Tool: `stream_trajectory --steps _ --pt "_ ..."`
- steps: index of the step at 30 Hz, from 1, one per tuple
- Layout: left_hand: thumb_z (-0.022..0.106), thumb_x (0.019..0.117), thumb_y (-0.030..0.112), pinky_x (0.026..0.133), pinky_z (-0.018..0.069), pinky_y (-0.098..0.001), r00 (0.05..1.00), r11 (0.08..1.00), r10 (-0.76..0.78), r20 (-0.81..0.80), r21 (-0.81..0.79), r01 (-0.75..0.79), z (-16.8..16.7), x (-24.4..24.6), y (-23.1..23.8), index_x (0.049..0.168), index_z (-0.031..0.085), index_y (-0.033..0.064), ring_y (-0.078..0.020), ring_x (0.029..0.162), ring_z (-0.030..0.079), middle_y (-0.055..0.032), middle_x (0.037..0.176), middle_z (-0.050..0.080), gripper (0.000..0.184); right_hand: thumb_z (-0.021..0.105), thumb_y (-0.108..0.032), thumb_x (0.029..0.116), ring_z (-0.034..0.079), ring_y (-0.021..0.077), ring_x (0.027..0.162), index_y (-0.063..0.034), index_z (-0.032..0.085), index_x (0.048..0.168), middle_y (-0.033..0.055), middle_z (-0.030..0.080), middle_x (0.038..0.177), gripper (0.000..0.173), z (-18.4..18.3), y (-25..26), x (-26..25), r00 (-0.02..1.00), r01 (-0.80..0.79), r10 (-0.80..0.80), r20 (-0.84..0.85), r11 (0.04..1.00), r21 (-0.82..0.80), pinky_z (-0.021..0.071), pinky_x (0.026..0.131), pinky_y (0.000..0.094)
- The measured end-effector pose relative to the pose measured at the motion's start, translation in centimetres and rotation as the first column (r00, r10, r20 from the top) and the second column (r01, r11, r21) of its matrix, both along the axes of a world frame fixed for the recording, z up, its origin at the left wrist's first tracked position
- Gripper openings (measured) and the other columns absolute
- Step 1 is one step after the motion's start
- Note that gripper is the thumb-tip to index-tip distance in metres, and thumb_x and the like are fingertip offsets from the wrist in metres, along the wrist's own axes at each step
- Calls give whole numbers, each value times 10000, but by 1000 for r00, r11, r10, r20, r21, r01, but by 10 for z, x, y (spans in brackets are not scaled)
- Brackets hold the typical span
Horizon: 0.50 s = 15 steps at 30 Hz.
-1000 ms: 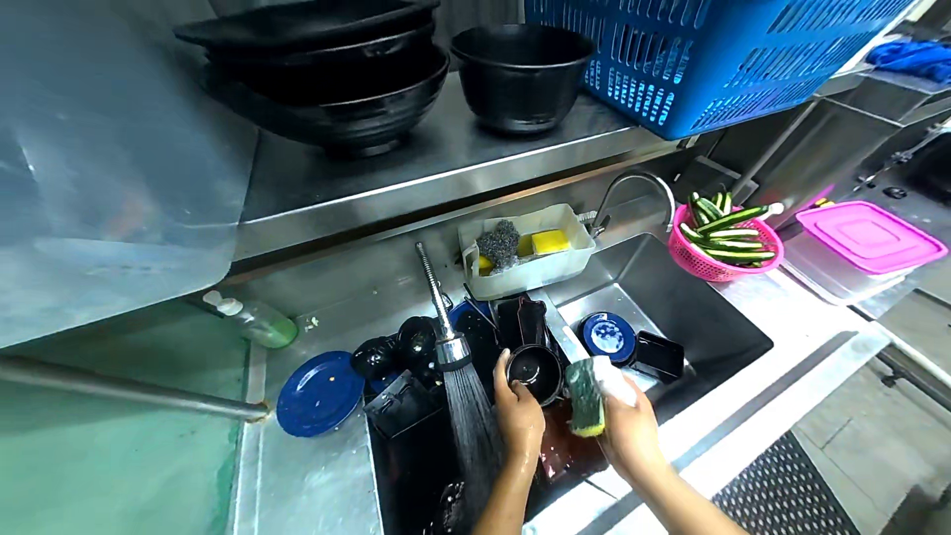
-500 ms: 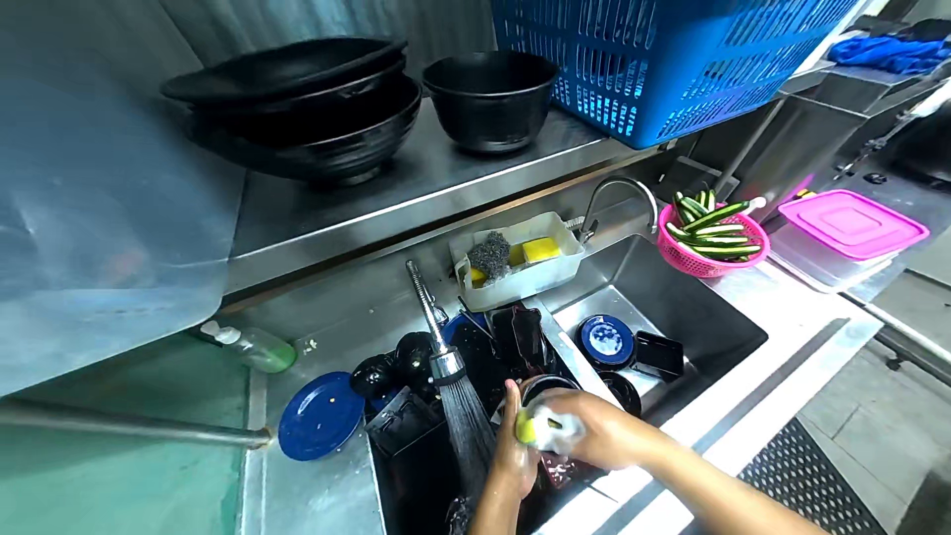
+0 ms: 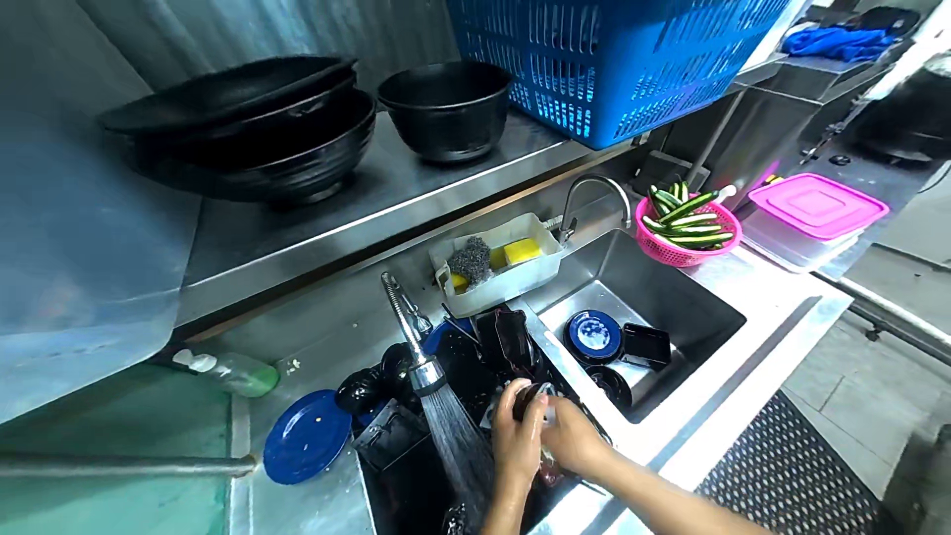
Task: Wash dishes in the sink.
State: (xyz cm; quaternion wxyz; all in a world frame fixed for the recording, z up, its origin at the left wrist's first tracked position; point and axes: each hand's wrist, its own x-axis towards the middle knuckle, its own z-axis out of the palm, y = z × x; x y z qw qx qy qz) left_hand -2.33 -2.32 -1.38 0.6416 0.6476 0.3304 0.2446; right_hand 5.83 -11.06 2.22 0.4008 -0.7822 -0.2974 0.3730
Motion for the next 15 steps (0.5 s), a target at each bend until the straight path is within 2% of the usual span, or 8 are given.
stream_trajectory --steps 3,5,7,9,10,12,13,15 --pt "523 1011 237 990 542 -379 993 999 6 121 -32 -2 -5 2 8 1270 648 -3 -187 1137 642 -124 1235 672 375 664 -94 925 698 174 935 -49 646 1236 85 713 1065 315 13 -5 7 880 166 -84 -467 977 137 601 840 397" --pt "446 1055 273 992 538 -407 988 989 35 147 -147 -13 -3 5 15 1323 621 18 -207 1183 622 -129 1296 648 409 595 -35 939 710 210 935 -26 619 1279 118 717 1077 341 26 -12 22 780 293 -111 -616 934 203 613 829 414" --pt "411 1077 318 1009 520 -446 990 974 70 122 -223 -42 -4 5 20 1366 603 60 -217 1254 581 -113 1380 605 433 531 -16 966 713 249 910 2 588 1283 159 714 1044 322 32 -25 39 705 481 -202 -680 841 249 616 810 444" --pt "327 1104 334 991 540 -477 985 949 112 129 -308 -68 -8 4 20 1386 591 76 -243 1253 588 -115 1389 602 465 556 -107 1002 712 268 904 0 605 1273 179 713 1039 296 22 -37 59 718 582 -299 -629 754 306 614 806 460" --pt "284 1116 339 942 567 -481 982 929 133 135 -362 -76 -10 4 17 1392 587 83 -259 1216 614 -126 1366 615 483 597 -176 994 711 261 913 -18 609 1275 171 710 1053 323 13 -42 66 756 574 -335 -562 752 325 613 810 454" --pt "224 1132 346 784 616 -487 978 888 153 141 -453 -73 -10 12 6 1401 579 86 -299 1115 670 -157 1306 647 515 700 -250 943 690 232 1021 -67 524 1378 134 670 1175 505 -4 -46 68 866 438 -325 -379 859 266 607 876 437" --pt "217 1134 351 787 614 -490 981 881 133 138 -471 -53 -10 18 -1 1404 577 82 -302 1118 669 -159 1307 648 524 735 -272 916 673 210 1086 -78 465 1427 121 644 1236 609 -11 -45 66 917 338 -274 -291 920 197 596 926 422" --pt "241 1128 316 959 564 -473 995 915 17 96 -403 23 -12 27 -14 1410 580 74 -249 1223 621 -118 1387 617 503 695 -213 927 639 197 1188 -70 429 1471 131 624 1320 622 -23 -43 71 979 186 -180 -95 981 55 547 1024 416"
